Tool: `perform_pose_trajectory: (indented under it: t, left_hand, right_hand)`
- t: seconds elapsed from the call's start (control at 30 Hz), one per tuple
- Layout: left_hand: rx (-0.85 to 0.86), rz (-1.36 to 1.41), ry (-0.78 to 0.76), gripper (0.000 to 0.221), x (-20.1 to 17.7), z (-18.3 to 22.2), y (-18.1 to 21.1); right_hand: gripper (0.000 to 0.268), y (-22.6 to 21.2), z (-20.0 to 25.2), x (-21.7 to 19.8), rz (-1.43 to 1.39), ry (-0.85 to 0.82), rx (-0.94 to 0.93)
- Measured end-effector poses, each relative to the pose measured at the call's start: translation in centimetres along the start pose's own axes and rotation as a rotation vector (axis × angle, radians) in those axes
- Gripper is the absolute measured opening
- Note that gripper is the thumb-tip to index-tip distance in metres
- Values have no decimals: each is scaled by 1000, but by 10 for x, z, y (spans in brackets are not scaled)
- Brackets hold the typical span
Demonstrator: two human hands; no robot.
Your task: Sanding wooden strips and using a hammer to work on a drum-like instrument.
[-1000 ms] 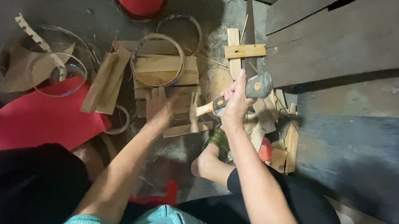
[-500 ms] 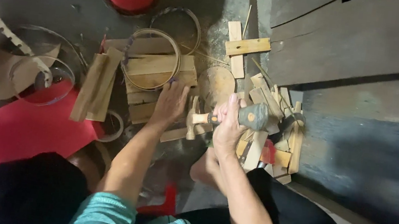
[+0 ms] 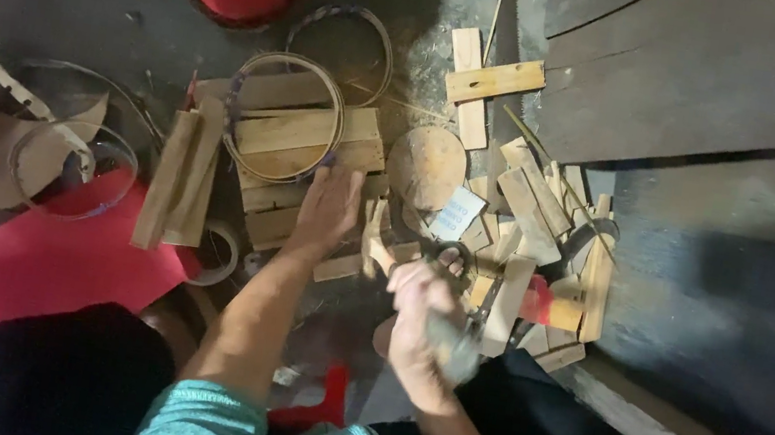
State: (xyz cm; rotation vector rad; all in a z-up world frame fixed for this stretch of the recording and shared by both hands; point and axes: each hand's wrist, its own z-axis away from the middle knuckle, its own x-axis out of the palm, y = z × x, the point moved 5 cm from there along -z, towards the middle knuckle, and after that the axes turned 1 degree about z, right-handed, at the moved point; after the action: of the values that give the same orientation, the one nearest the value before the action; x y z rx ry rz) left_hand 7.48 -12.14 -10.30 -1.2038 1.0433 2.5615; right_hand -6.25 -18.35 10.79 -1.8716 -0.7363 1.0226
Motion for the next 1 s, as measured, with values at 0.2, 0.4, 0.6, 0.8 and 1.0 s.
perform_pose_trajectory:
  t: [0.2,0.4,0.6,0.8,1.0]
  left_hand:
    - [271,-491,631,25,17,-2,-6]
    - [47,-229,37,39,30,-22,-16]
    - [281,-173,505,25,29,-9,-20]
    - [290,660,357,46,5,10,13]
    - [253,774,94,29,21,7,6]
  right_hand:
    - [43,51,48,8,-122,-21,263]
    - [58,58,1,-45,-325,462,189]
    - [49,56,-7,-72,-600,612,333]
    - [48,54,-11,-90,-655,575,264]
    - [47,50,-12,-109,-740,503,272]
